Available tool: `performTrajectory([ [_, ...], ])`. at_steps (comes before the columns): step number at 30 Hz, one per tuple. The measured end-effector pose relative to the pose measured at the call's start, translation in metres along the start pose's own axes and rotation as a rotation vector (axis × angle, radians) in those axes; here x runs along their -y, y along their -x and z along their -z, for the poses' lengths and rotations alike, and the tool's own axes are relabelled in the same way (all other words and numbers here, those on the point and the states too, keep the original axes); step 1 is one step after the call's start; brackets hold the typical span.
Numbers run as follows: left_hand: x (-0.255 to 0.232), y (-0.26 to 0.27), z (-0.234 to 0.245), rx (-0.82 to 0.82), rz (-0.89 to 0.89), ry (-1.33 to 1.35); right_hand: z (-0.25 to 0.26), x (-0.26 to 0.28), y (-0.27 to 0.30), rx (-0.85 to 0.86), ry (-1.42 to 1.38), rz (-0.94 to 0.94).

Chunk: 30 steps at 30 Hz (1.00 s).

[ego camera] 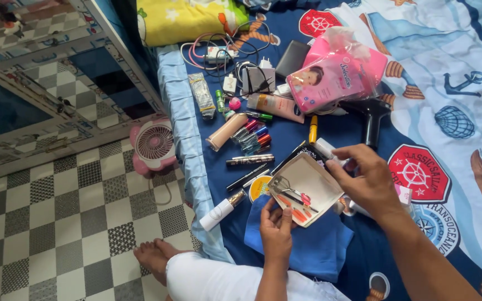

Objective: Organize various cosmetic and toiletry items on a bed and place them into a cabinet.

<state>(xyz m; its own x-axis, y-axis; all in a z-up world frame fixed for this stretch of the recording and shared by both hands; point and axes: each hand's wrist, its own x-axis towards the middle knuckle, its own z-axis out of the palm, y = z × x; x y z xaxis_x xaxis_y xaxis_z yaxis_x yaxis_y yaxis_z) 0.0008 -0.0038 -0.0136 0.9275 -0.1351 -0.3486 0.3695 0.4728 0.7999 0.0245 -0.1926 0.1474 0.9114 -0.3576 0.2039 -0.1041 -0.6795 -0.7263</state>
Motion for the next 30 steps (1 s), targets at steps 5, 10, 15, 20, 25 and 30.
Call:
performTrajectory([
  [5,-0.021,0.013,-0.003,0.008,-0.044,0.013,0.008,-0.062,-0.008,-0.094,-0.239,-0.207],
  [10,-0.047,0.019,0.02,-0.119,-0.138,0.032,0.021,-0.115,-0.01,-0.192,-0.375,-0.38],
  [15,-0.05,0.02,0.057,-0.209,-0.266,0.049,-0.001,-0.115,-0.008,-0.108,-0.298,-0.292],
  [20,-0.058,0.024,0.084,-0.277,-0.326,0.065,-0.034,-0.095,-0.02,-0.043,-0.217,-0.256],
  [25,-0.054,0.028,0.11,-0.471,-0.292,0.063,-0.057,-0.085,-0.027,-0.003,-0.145,-0.168],
  [30,-0.068,0.029,0.093,-0.454,-0.286,0.064,-0.086,-0.103,-0.054,-0.077,0.059,-0.006],
])
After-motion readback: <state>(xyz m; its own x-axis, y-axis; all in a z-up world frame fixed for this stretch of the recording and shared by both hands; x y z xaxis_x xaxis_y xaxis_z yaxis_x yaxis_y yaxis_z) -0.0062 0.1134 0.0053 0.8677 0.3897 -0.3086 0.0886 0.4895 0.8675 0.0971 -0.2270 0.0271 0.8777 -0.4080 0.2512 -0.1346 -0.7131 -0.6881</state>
